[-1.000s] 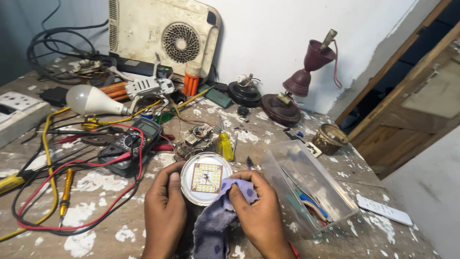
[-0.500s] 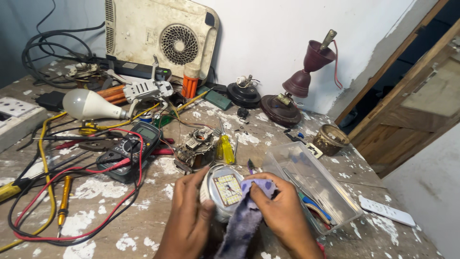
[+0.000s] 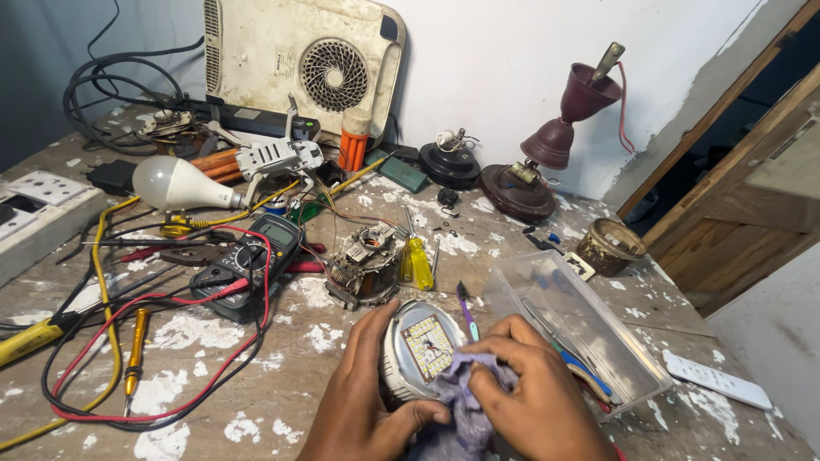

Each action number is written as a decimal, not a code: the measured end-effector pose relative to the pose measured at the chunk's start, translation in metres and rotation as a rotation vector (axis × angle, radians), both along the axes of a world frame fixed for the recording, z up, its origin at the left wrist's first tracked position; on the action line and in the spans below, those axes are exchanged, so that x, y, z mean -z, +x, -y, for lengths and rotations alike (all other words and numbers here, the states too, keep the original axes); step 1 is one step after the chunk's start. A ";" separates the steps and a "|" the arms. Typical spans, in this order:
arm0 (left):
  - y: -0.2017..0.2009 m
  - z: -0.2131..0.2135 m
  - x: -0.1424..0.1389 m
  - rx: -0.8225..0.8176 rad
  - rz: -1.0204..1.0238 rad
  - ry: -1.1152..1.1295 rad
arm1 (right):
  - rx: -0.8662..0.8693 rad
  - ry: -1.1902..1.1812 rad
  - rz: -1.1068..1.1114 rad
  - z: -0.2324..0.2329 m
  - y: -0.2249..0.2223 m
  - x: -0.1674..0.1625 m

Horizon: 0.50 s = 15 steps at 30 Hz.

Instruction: The person picks up a round LED bulb from a cluttered workbench, cleans its LED panel with a toothbrush and a cloth, touches the panel contacts with multimeter probes to test it, and uses a screwdriver to unscrew and rework the bulb's base while holding it steady.

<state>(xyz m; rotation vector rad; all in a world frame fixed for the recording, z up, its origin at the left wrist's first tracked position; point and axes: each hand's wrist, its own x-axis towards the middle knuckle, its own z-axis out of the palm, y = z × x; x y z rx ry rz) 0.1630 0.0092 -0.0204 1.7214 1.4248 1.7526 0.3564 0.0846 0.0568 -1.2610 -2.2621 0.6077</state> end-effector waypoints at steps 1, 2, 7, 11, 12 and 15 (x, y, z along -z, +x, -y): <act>0.001 0.001 0.000 0.003 -0.004 0.005 | -0.047 0.001 0.003 0.002 0.001 -0.001; 0.001 0.001 0.000 0.005 -0.006 0.011 | -0.095 0.002 0.008 0.004 0.004 -0.002; -0.004 0.002 0.000 0.052 -0.018 0.026 | -0.321 0.050 0.090 0.010 0.006 -0.006; -0.006 0.002 0.000 0.058 -0.005 0.013 | -0.458 -0.047 -0.064 0.015 0.000 -0.013; -0.005 0.002 -0.001 0.063 -0.009 0.023 | -0.469 -0.095 -0.095 0.016 -0.005 -0.014; -0.001 0.003 -0.002 0.081 -0.050 0.047 | -0.301 0.057 -0.263 0.016 -0.026 -0.016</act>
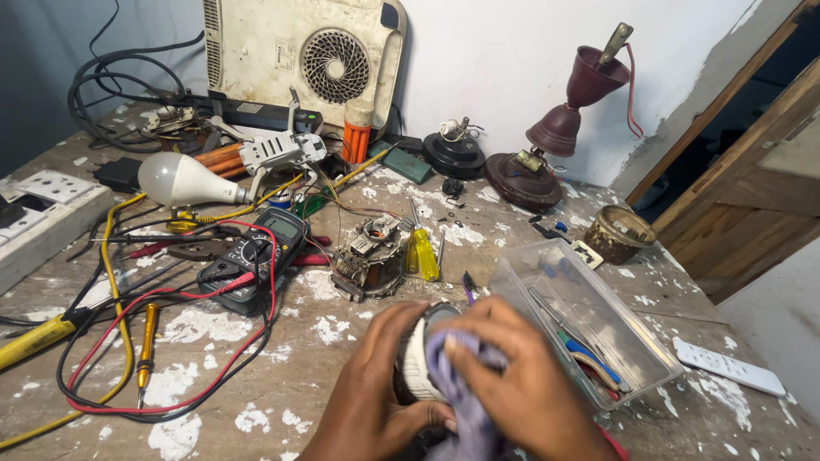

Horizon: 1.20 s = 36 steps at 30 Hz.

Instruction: The person picks up a round LED bulb from a cluttered workbench, cleans its LED panel with a toothbrush and a cloth, touches the panel contacts with multimeter probes to test it, and uses a screwdriver to unscrew and rework the bulb's base while holding it steady.

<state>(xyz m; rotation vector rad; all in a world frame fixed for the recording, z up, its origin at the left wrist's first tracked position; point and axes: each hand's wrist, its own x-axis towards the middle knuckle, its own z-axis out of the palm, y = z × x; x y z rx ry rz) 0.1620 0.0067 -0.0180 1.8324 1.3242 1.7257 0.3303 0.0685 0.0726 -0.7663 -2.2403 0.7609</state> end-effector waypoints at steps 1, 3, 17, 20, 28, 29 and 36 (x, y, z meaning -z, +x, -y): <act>0.001 0.001 -0.001 0.007 -0.009 0.033 | 0.103 0.011 -0.010 0.000 -0.007 -0.001; 0.002 0.002 -0.002 0.020 -0.028 0.100 | 0.308 0.031 -0.029 -0.001 -0.018 -0.003; -0.005 0.010 -0.005 -0.124 0.032 -0.018 | -0.169 -0.026 0.239 0.008 0.021 0.009; -0.005 0.010 -0.009 -0.130 0.028 -0.017 | -0.074 0.024 0.342 -0.007 0.037 -0.001; -0.005 0.011 -0.012 -0.077 0.016 -0.020 | 0.071 0.331 0.020 -0.027 0.011 -0.011; -0.005 0.011 -0.011 -0.068 0.018 -0.020 | -0.021 0.364 0.027 -0.027 0.005 -0.010; -0.008 0.011 -0.009 -0.045 0.054 0.010 | -0.158 0.672 0.174 -0.029 -0.014 -0.010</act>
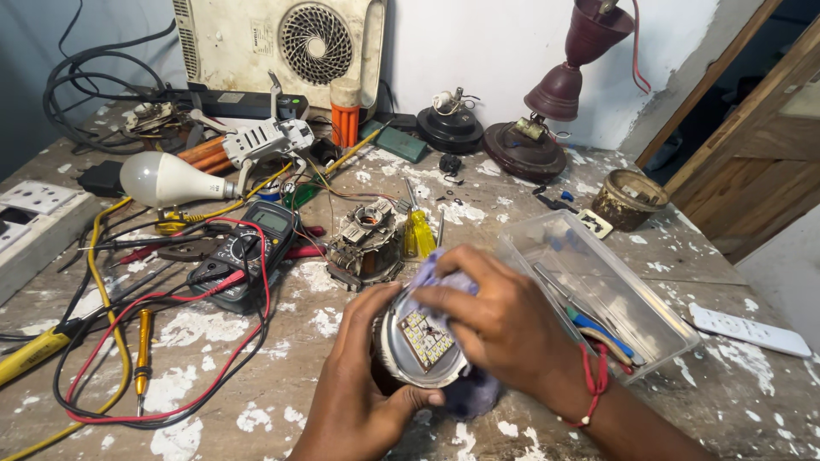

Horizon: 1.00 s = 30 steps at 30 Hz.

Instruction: The person picks up a round LED bulb from a cluttered workbench, cleans its LED panel with a toothbrush and a cloth, touches the panel contacts with multimeter probes to test it, and uses a screwdriver to unscrew and rework the bulb's base while holding it steady.

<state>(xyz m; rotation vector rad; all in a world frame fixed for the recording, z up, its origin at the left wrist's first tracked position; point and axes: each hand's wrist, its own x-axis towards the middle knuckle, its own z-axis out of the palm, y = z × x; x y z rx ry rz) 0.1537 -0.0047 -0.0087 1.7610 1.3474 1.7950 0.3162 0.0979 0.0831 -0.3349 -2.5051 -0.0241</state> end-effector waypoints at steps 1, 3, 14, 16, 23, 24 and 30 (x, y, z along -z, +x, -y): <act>-0.001 0.000 0.000 -0.002 0.011 -0.001 | 0.047 -0.079 0.002 -0.002 0.000 -0.001; -0.001 0.000 -0.001 0.000 0.034 -0.001 | 0.146 -0.237 0.009 -0.003 0.003 -0.004; 0.006 0.002 -0.004 -0.092 0.014 -0.003 | 0.335 -0.305 0.067 0.032 0.023 0.006; 0.007 0.003 -0.005 -0.092 0.015 -0.010 | 0.331 -0.363 0.119 0.036 0.026 0.005; 0.005 0.003 -0.004 -0.072 0.036 0.007 | 0.218 -0.553 0.173 0.037 0.029 0.004; 0.004 0.003 -0.003 -0.061 0.043 0.023 | 0.188 -0.570 0.174 0.035 0.030 0.004; 0.002 -0.003 0.004 0.093 0.332 -0.049 | -0.050 -0.618 0.002 0.044 0.029 0.028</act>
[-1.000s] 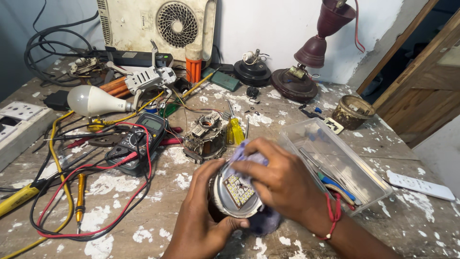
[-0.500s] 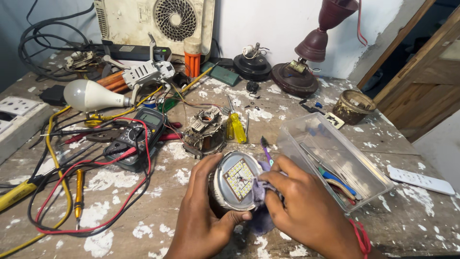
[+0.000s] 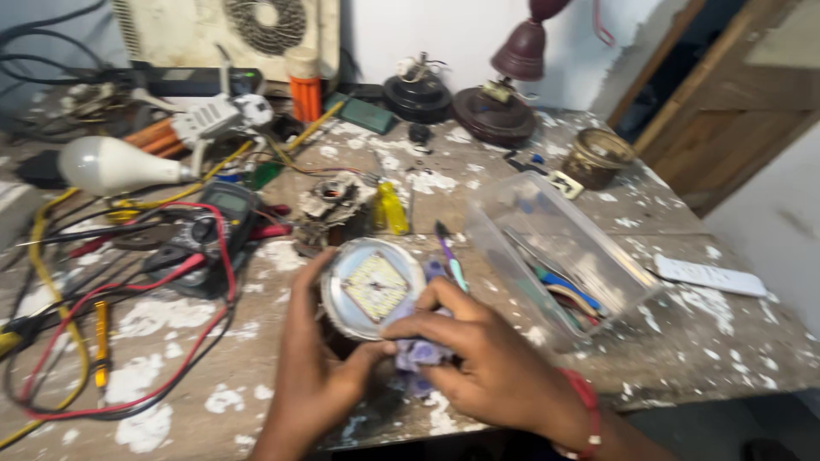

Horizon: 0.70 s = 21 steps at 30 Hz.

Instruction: The person picks up a round LED bulb from a cluttered workbench, cleans its LED panel with a toothbrush and a cloth, touches the panel contacts with multimeter probes to test it, and uses a screwdriver to unscrew and rework the bulb's base while holding it steady.

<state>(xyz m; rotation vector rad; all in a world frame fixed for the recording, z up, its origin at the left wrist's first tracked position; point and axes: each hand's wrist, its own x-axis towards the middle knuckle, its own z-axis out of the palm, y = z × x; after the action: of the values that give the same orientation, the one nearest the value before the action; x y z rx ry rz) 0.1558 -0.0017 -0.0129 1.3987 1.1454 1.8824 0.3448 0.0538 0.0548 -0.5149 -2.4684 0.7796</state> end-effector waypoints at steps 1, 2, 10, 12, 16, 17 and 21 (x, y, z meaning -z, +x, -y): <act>0.000 -0.001 0.000 -0.012 0.009 -0.034 | 0.001 0.011 -0.021 0.001 -0.001 0.004; -0.001 0.001 0.000 -0.026 0.017 -0.071 | 0.001 0.020 -0.042 0.001 -0.002 0.007; 0.000 0.005 -0.002 -0.072 0.038 -0.126 | 0.259 0.108 -0.064 -0.008 0.006 0.021; -0.002 0.003 -0.001 -0.109 0.023 -0.071 | 0.461 0.161 -0.019 -0.017 0.007 0.022; -0.001 0.001 0.003 -0.073 0.094 -0.111 | 0.680 0.334 -0.131 -0.036 0.018 0.013; 0.000 0.000 0.003 -0.072 0.099 -0.114 | 0.689 0.353 -0.117 -0.039 0.020 0.009; 0.003 -0.004 0.004 -0.080 0.117 -0.057 | 0.518 0.472 -0.001 -0.039 0.020 -0.002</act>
<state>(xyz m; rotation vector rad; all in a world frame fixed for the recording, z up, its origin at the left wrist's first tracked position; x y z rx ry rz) 0.1584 0.0026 -0.0166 1.2121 1.2035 1.9430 0.3647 0.0932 0.0570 -0.9063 -2.2506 -0.0093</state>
